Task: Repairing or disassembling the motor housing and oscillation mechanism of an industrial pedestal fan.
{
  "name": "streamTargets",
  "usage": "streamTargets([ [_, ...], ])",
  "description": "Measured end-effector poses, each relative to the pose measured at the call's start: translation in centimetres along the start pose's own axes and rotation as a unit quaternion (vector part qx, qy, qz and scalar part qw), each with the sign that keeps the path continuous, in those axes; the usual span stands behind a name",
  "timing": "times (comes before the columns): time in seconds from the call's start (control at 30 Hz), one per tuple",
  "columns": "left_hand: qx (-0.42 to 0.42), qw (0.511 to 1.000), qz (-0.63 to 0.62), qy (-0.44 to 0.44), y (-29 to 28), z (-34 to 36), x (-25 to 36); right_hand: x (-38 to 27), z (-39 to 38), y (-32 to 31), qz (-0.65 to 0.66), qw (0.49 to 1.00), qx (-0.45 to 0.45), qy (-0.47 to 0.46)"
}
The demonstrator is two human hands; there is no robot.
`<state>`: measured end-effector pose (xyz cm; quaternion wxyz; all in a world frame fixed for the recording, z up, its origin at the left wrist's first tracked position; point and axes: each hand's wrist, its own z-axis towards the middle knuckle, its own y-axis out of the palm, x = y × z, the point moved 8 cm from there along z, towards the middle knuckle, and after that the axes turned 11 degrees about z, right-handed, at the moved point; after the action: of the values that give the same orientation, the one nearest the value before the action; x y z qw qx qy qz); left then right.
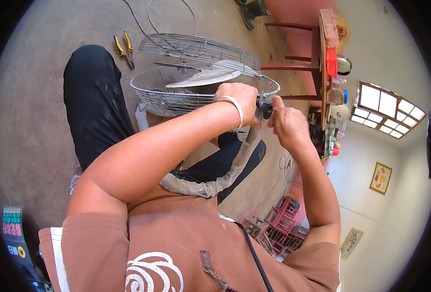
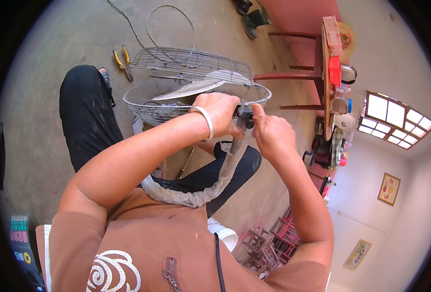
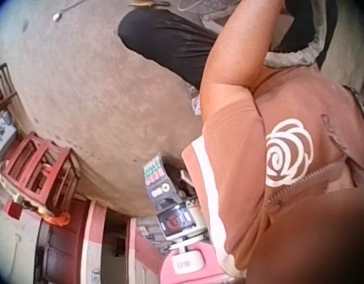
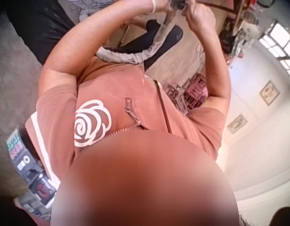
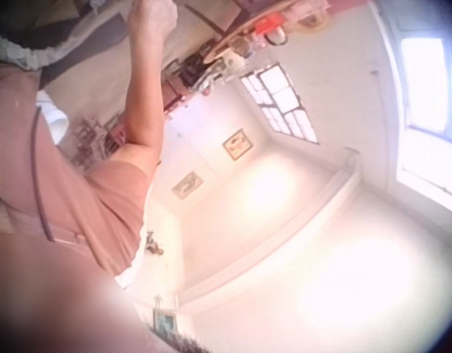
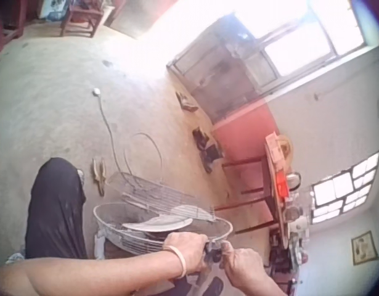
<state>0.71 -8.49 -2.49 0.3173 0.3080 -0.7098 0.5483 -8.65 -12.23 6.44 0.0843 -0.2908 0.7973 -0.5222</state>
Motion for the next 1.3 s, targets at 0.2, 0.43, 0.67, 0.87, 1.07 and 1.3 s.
streamTargets([
  [0.2, 0.004, 1.000, 0.009, 0.003, -0.4, 0.0, 0.1, -3.4, -1.7, -4.6, -0.071, 0.969, 0.162, -0.174],
  [0.43, 0.001, 1.000, 0.004, -0.001, -0.2, -0.2, 0.0, -3.3, -0.2, -1.9, -0.179, 0.970, 0.048, -0.155],
  [0.67, 0.026, 0.999, 0.015, 0.012, -0.2, 0.0, 0.3, 0.0, 1.4, -0.2, 0.002, 0.999, -0.034, -0.025],
  [0.87, 0.046, 0.998, 0.032, 0.035, -0.8, 0.3, -0.3, 0.0, 0.8, -1.9, -0.026, 0.998, 0.013, 0.047],
  [1.07, 0.048, 0.991, 0.086, 0.089, -1.0, 1.9, -0.3, -4.0, -2.6, -5.4, -0.087, 0.900, 0.262, -0.338],
  [1.3, 0.010, 0.981, 0.148, 0.123, -2.1, 1.8, 0.7, -3.9, 0.8, -3.6, -0.103, 0.951, 0.079, -0.281],
])
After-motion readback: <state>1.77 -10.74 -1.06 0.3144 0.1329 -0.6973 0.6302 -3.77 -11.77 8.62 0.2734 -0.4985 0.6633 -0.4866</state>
